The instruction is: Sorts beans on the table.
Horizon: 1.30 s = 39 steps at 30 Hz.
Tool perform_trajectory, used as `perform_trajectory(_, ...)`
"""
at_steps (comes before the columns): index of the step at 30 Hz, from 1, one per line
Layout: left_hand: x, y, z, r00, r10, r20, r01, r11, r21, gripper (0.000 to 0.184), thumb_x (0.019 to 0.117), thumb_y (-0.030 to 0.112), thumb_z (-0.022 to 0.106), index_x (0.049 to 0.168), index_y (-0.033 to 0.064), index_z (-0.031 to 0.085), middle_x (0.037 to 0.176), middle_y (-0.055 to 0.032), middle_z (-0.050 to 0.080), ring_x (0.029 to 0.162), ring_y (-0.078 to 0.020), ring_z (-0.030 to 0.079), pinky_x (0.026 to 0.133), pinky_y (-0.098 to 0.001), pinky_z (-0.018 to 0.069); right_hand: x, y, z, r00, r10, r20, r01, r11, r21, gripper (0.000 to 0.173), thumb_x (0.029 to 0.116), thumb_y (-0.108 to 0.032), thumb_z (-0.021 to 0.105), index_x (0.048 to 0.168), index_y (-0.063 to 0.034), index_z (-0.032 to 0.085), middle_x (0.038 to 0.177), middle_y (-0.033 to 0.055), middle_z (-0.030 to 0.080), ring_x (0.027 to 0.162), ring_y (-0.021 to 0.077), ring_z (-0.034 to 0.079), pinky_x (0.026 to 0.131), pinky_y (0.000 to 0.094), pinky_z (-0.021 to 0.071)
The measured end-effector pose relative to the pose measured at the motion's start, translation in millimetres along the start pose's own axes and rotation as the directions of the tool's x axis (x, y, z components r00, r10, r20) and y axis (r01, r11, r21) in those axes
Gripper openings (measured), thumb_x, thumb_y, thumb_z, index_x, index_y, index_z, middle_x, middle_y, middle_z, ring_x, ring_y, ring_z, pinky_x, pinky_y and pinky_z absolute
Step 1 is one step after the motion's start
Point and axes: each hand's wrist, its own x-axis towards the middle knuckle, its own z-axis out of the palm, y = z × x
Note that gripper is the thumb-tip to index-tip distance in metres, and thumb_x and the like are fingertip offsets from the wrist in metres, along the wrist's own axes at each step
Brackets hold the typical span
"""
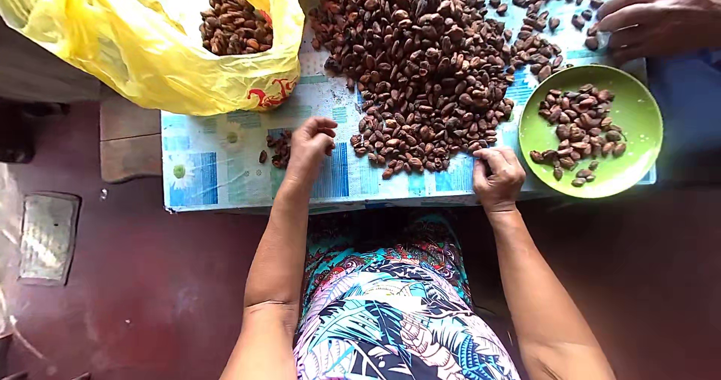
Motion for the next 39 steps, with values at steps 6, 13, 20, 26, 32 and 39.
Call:
perform_trajectory(6, 6.0, 9.3, 9.5, 0.98, -0.132, 0.148, 0.113, 0.985, 0.132, 0.019, 0.1018, 0.011, 0.054, 0.118, 0.0034, 0.06, 0.078, -0.0002, 0.051, 0.059, -0.0058, 0.045, 0.056, -0.0226, 0.0403, 0.3, 0.6, 0.4, 1.0, -0.009, -0.015, 0.009, 1.0, -0.001, 0.022, 0.0956, -0.005, 0.056, 0.1, 0.0024, 0.076, 0.101, 0.0251, 0.073, 0.094, 0.0385, 0.072, 0.081, 0.0472, 0.0563)
perform_trajectory(13, 18.2, 12.5, 21.1, 0.984, -0.141, 0.112, 0.057, 0.832, 0.551, 0.027, 0.1025, 0.02, 0.06, 0.119, -0.0011, 0.067, 0.099, -0.0201, 0.069, 0.09, -0.0328, 0.066, 0.088, -0.0549, 0.0503, -2.0, -2.3, -1.1, 1.0, 0.021, 0.016, -0.021, 1.0, -0.01, 0.021, 0.0953, -0.004, 0.056, 0.102, 0.0017, 0.075, 0.103, 0.0243, 0.072, 0.097, 0.039, 0.071, 0.083, 0.0487, 0.0568)
perform_trajectory(20, 12.4, 8.1, 5.9, 0.973, -0.222, 0.057, 0.199, 0.942, 0.271, 0.022, 0.1078, 0.015, 0.053, 0.106, -0.0024, 0.065, 0.075, -0.0013, 0.051, 0.058, -0.0055, 0.042, 0.056, -0.0226, 0.0379, -1.2, 0.9, 2.0, 1.0, -0.011, -0.023, 0.011, 1.0, 0.008, 0.022, 0.0951, -0.005, 0.056, 0.1, 0.0025, 0.076, 0.101, 0.0255, 0.072, 0.095, 0.0395, 0.071, 0.082, 0.0475, 0.0556)
perform_trajectory(26, 8.0, 5.7, 2.5, 0.996, -0.085, 0.036, 0.061, 0.897, 0.437, 0.023, 0.1053, 0.014, 0.056, 0.108, -0.002, 0.072, 0.089, -0.0098, 0.068, 0.075, -0.0133, 0.058, 0.075, -0.0341, 0.048, -0.4, 0.2, 1.4, 0.999, -0.013, -0.031, 0.013, 1.0, 0.008, 0.022, 0.0949, -0.005, 0.055, 0.099, 0.0027, 0.076, 0.101, 0.0257, 0.073, 0.095, 0.0394, 0.071, 0.081, 0.0473, 0.0559)
perform_trajectory(32, 5.4, -2.3, -1.1, 0.999, -0.033, -0.021, 0.039, 0.915, 0.402, 0.025, 0.1045, 0.01, 0.054, 0.119, -0.002, 0.069, 0.104, -0.0164, 0.071, 0.09, -0.0191, 0.065, 0.087, -0.0387, 0.0511, -0.9, 1.5, 0.6, 1.0, -0.007, -0.004, 0.007, 1.0, -0.004, 0.021, 0.0954, -0.005, 0.056, 0.101, 0.0026, 0.076, 0.102, 0.0258, 0.072, 0.096, 0.0398, 0.071, 0.083, 0.0489, 0.0562)
perform_trajectory(39, 1.2, -2.1, -0.7, 1.0, -0.026, 0.008, 0.019, 0.88, 0.475, 0.03, 0.1004, 0.023, 0.067, 0.116, -0.0016, 0.069, 0.093, -0.0145, 0.068, 0.081, -0.021, 0.063, 0.081, -0.0419, 0.051, -0.4, 0.3, 0.0, 1.0, -0.015, -0.018, 0.015, 1.0, -0.002, 0.021, 0.095, -0.004, 0.056, 0.1, 0.003, 0.075, 0.101, 0.0259, 0.072, 0.096, 0.0399, 0.071, 0.083, 0.0478, 0.0558)
